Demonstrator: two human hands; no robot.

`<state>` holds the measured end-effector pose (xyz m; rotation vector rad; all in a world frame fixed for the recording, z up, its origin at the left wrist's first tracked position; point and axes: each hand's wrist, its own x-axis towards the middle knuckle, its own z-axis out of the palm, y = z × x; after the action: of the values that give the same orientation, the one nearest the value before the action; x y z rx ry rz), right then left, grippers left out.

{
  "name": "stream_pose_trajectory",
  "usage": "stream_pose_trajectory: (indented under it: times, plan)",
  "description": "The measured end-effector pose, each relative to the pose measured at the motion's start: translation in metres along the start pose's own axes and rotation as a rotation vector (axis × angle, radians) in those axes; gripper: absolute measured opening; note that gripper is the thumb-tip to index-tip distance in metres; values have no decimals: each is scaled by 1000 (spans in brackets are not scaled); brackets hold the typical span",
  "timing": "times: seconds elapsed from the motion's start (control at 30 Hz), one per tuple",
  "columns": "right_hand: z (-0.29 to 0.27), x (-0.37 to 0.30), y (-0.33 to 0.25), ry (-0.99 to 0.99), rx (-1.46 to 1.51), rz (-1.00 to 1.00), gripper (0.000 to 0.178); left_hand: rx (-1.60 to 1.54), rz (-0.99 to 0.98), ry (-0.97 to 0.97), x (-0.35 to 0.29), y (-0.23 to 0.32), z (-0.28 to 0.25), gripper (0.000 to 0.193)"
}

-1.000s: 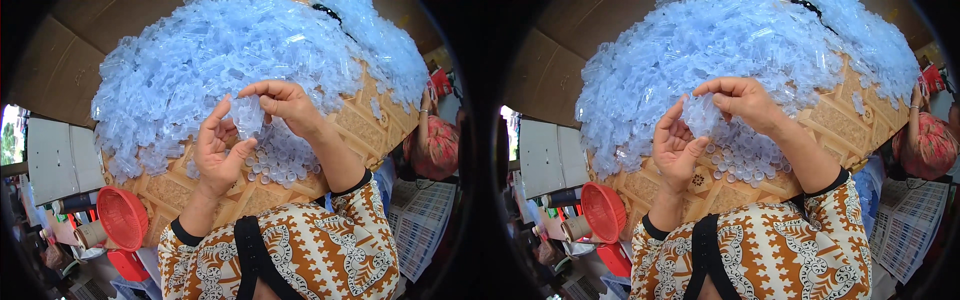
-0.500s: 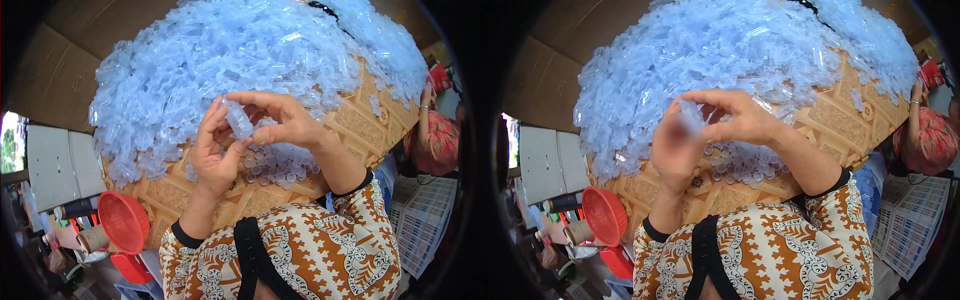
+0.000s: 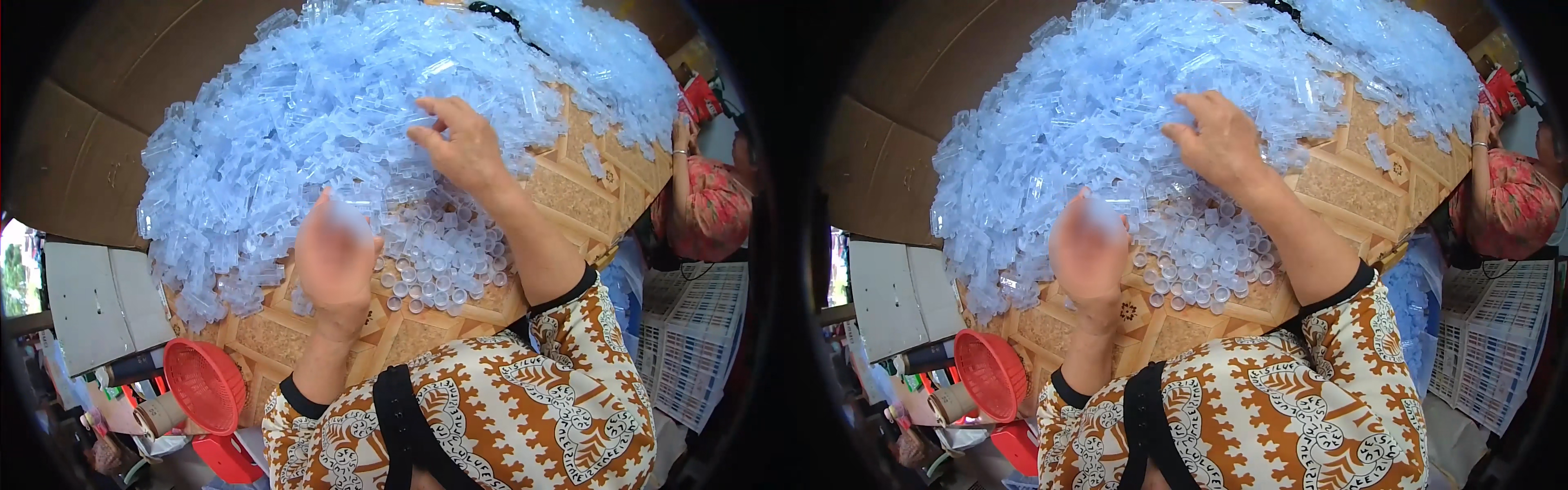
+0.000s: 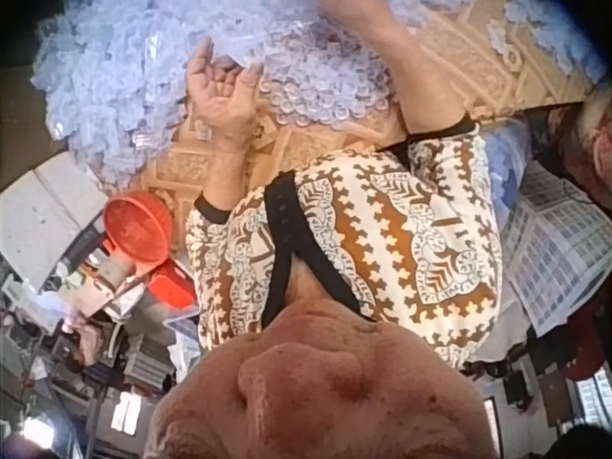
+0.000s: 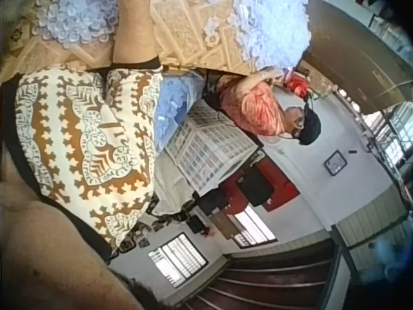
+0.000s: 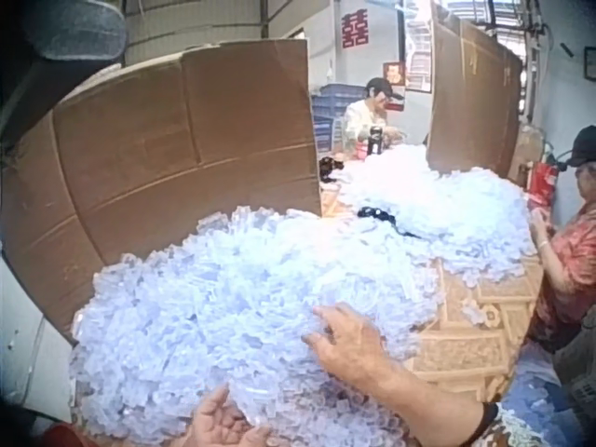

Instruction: The person assembles plastic components by picking up clear plastic casings and fitting caps onto them by hand.

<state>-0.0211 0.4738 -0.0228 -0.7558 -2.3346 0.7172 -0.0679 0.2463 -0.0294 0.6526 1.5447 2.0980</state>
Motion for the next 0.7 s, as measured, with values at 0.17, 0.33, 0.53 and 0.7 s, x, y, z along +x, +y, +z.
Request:
stream_pose_trajectory:
  times: [0.17, 0.33, 0.53, 0.7]
  plan:
    - [2, 7, 10, -107, 206, 78, 31, -30, -17, -19, 3, -1, 3, 71]
    - [7, 8, 13, -72, 231, 39, 27, -6, 38, -47, 16, -1, 18, 68]
    - [3, 10, 11, -31, 301, 61, 26, -141, -37, -73, 46, 5, 39, 68]
    - [-3, 12, 15, -93, 381, 125, 23, -183, -124, -37, 49, -5, 27, 59]
